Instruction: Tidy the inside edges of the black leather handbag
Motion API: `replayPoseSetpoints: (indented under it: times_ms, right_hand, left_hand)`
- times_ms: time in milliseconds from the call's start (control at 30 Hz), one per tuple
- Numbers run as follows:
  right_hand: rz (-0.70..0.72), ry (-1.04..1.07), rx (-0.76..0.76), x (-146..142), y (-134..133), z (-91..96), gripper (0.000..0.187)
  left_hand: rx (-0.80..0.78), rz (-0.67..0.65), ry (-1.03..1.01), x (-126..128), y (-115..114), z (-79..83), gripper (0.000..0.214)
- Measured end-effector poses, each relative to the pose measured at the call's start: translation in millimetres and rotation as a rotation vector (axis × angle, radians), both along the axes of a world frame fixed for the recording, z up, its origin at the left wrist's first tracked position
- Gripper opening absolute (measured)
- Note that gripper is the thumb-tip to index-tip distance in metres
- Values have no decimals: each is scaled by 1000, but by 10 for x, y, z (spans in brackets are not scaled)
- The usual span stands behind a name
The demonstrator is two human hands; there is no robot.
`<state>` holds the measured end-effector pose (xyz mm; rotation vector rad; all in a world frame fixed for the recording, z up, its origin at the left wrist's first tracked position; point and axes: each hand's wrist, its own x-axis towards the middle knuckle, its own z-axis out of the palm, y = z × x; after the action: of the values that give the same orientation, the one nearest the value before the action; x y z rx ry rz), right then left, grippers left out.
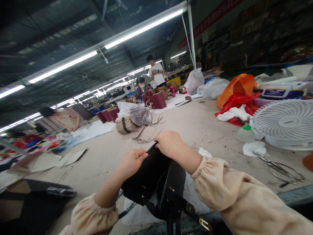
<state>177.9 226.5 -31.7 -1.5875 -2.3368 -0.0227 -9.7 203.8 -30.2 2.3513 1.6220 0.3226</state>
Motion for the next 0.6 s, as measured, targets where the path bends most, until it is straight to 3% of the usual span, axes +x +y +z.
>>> replayPoseSetpoints:
  times_ms: [400, 600]
  right_hand:
    - [15, 2, 34, 13, 6, -11, 22]
    - [4, 25, 38, 31, 40, -25, 22]
  left_hand:
    - [10, 21, 62, 41, -16, 10, 28]
    - [57, -106, 73, 159, -44, 53, 21]
